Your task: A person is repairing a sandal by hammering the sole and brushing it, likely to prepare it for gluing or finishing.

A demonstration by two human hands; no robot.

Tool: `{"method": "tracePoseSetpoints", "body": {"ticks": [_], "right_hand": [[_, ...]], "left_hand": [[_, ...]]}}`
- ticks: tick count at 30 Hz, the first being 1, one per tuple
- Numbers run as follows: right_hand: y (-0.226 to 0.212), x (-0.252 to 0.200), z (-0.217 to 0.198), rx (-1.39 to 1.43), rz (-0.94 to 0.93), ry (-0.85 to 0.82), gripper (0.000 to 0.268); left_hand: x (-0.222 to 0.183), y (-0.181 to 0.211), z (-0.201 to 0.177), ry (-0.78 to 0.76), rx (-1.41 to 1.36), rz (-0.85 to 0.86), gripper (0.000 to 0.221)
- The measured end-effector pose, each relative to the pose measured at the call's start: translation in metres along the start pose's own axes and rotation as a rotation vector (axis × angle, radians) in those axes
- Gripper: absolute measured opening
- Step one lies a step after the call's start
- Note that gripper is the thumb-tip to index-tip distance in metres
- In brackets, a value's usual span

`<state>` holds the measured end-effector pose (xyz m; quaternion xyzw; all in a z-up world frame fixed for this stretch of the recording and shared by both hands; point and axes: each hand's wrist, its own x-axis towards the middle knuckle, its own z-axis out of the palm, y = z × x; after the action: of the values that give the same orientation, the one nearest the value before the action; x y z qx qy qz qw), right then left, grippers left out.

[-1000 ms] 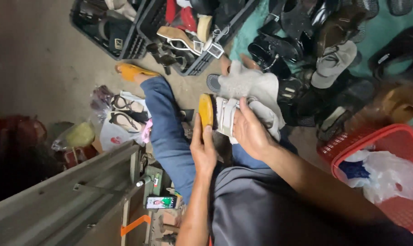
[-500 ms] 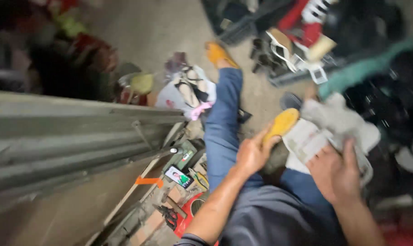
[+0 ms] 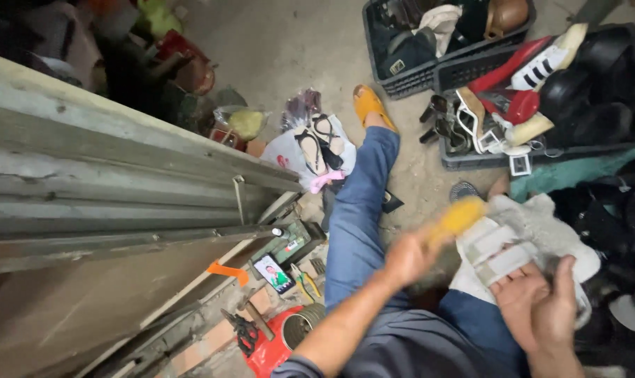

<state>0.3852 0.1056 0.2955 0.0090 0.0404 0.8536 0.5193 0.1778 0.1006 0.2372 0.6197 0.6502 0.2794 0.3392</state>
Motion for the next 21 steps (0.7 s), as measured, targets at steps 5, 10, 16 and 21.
{"method": "tracePoseSetpoints", "body": {"ticks": [5, 10, 16, 21], "right_hand": [[0.027, 0.016, 0.063, -0.587, -0.059, 0.804, 0.09], [0.011, 0.012, 0.047, -0.505, -0.191, 0.825, 0.094], [-0.012, -0.01, -0.015, -0.542, -0.184, 0.677, 0.072], [0.014, -0.006, 0.043, -0.568, -0.165, 0.573, 0.091]], "left_hand": [[-0.013, 0.059, -0.014, -0.029, -0.237, -0.073, 0.054], [-0.047, 0.087, -0.006, -0.101, -0.235, 0.139, 0.039], [-0.031, 0.104, -0.011, -0.083, -0.155, 0.204, 0.04], [-0.014, 0.066, -0.004, 0.054, -0.149, 0.097, 0.04]]}}
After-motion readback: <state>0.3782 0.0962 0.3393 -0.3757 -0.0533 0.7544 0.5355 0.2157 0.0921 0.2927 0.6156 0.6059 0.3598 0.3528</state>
